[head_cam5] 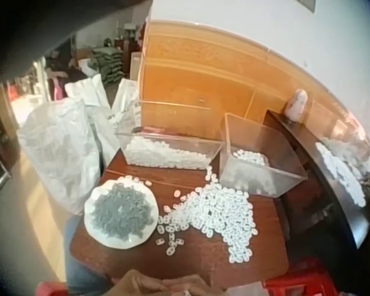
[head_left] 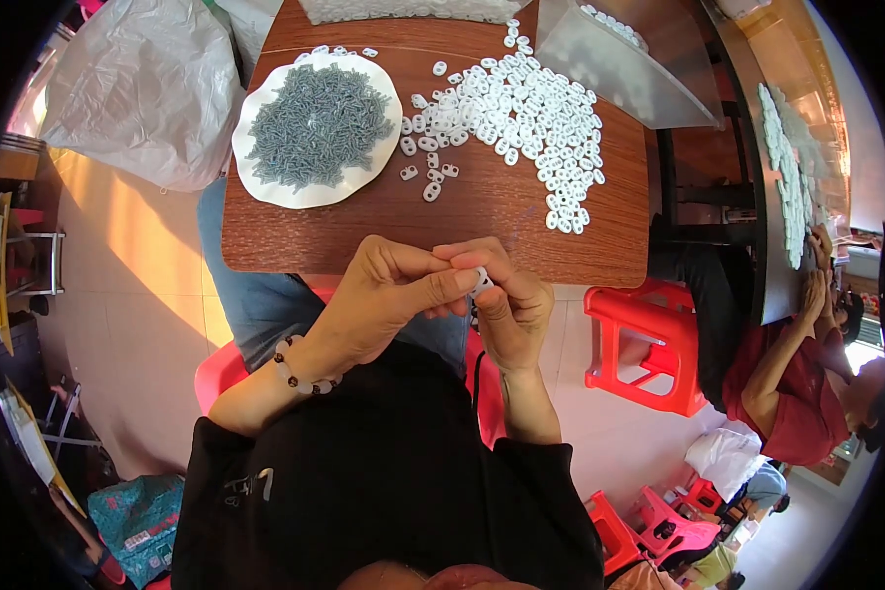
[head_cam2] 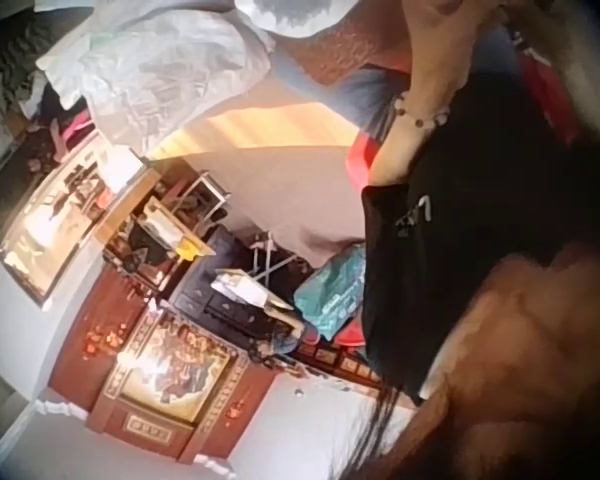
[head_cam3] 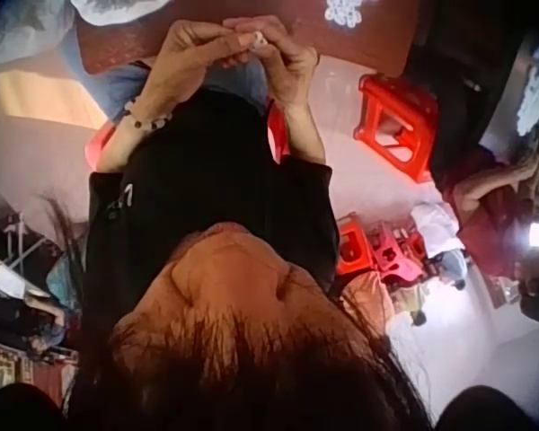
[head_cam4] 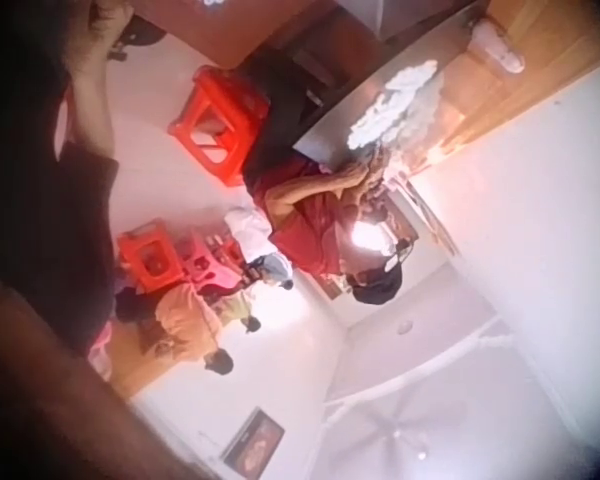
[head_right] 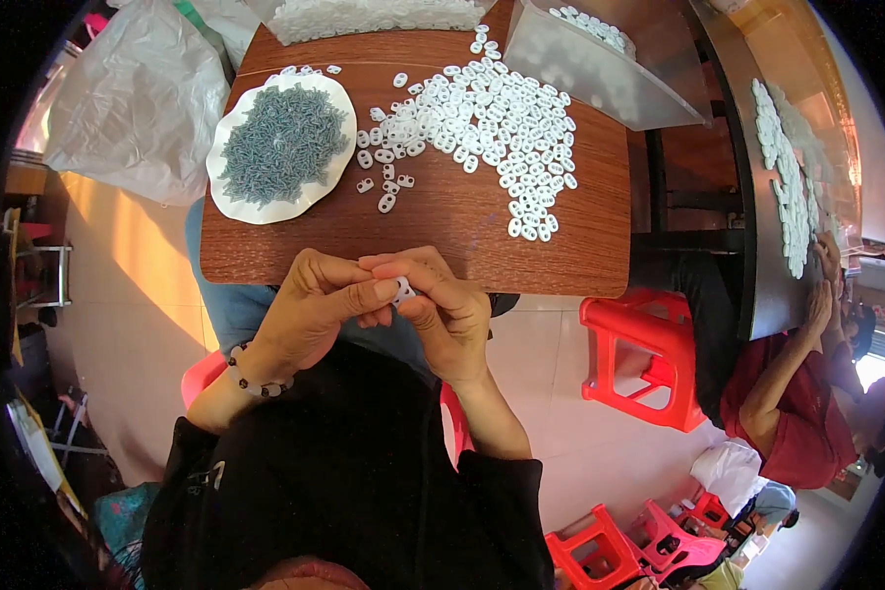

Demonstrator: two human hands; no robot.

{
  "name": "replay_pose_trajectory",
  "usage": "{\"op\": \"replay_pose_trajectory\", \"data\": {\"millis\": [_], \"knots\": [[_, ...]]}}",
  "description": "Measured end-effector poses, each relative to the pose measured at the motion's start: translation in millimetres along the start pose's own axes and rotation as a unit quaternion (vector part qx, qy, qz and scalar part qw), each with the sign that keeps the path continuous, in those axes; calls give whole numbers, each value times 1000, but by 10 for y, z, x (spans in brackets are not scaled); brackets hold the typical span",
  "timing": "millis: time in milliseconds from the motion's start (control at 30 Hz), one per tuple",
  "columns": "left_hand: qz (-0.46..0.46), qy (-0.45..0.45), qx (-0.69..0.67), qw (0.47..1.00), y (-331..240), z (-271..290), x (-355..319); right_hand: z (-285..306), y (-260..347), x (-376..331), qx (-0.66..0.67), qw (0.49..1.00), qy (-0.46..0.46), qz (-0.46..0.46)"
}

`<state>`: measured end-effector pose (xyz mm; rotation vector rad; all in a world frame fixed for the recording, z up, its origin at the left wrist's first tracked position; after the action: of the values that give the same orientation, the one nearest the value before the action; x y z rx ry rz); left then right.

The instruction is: Manually assembling small grey rings into white plastic housing components at a workbench.

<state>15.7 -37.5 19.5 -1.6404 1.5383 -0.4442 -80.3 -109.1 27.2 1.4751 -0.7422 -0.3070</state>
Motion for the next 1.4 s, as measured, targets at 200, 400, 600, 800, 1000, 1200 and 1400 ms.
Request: {"op": "replay_pose_trajectory", "data": {"millis": [200,400,600,800,1000,1200,1400], "knots": [[-10,-25,-16,999,-10,-25,-29,-1,15,-14,-4,1000,-10,8],[-33,-43,-18,998,-16,-79,-51,1,-2,-45,-22,999,-41,8],[-12,-25,-50,998,12,-67,11,42,33,-21,-44,999,-32,0],[8,-37,-38,999,-2,-56,14,4,-12,-3,5,1000,-4,-24],[13,-29,-37,999,32,-48,6,-3,-43,-23,23,1000,-4,-8],[9,-25,-49,998,57,-63,-25,-8,-49,-52,16,1000,1,6],[8,-47,-67,997,100,-81,-22,-1,-56,-65,16,999,-30,20]]}}
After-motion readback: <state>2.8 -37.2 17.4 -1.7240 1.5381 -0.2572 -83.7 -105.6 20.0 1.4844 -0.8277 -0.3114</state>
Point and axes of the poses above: each hand's wrist, its own x-axis towards the middle knuckle, its own z-axis out of the back of the hand, y = z × x, the point moved 7 cm from there along x, towards the middle knuckle, and after that the axes turned 7 degrees about -x, right-handed, at the moved point
